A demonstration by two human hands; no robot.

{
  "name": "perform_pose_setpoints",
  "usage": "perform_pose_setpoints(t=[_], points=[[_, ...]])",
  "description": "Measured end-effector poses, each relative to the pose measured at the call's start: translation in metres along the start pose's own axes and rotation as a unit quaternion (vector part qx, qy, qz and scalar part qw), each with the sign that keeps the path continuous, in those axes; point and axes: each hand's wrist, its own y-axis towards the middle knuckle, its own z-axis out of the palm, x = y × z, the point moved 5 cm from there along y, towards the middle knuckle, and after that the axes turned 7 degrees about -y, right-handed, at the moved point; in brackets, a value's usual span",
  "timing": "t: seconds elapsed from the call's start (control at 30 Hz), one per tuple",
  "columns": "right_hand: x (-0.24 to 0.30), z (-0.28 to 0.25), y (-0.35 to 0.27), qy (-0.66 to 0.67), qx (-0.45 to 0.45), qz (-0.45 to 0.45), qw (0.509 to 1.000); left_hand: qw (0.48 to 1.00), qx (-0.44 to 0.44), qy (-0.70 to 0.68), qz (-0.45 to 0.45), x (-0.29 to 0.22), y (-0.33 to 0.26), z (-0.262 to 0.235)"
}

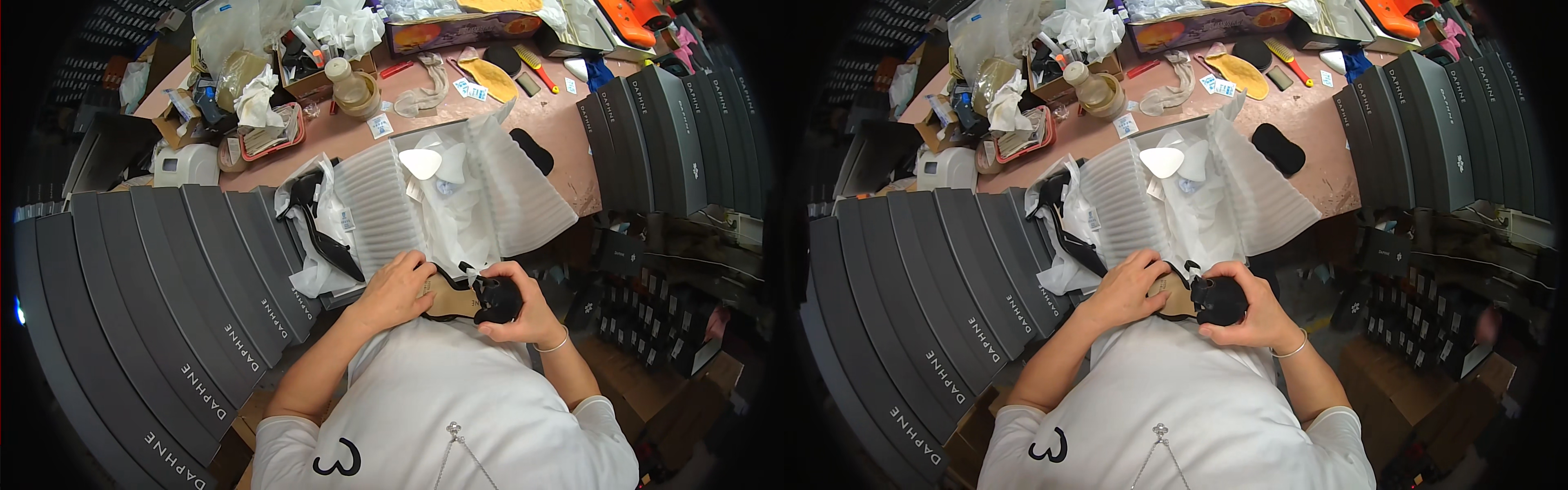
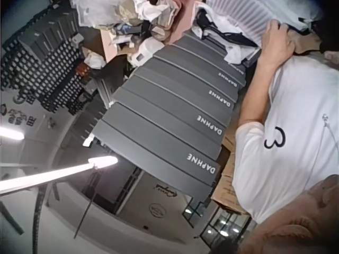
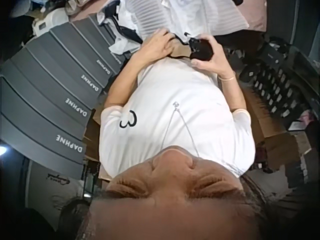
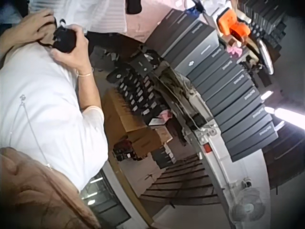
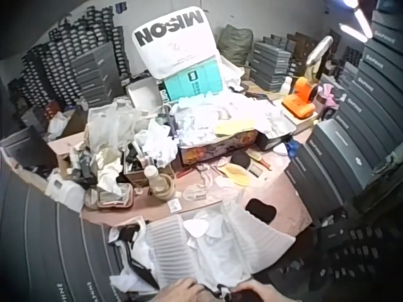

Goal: Inspect high-heeled shoes and pack them into boxes with wrapping paper and dust bags.

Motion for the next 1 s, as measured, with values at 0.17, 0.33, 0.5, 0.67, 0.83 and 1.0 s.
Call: perform_pose_setpoints(t=[0.17,0.33,0.5,0.67,0.83,1.0], points=[[0.002,0.001,0.002,-0.001,0.009,-0.001,1.0,0.999,0.036,0.014,-0.018,0.006,0.001,0.003],[0.005,0.002,0.004,-0.015,0.011,0.0,1.0,0.999,-0.034,0.005,0.021,0.007,-0.009,0.004],[0.005,0.005,0.006,-0.025,0.017,0.007,1.0,1.0,-0.009,-0.008,0.002,0.01,-0.007,0.005],[0.007,0.008,0.008,-0.031,0.025,0.002,0.999,0.998,0.038,-0.007,-0.041,0.008,0.0,0.001],[0.0,0.007,0.008,-0.005,0.014,0.022,1.0,0.997,0.06,0.008,-0.046,0.013,0.009,0.004],[-0.004,0.008,0.006,0.016,0.008,0.033,0.999,0.998,0.055,0.029,-0.019,0.012,0.01,0.006]])
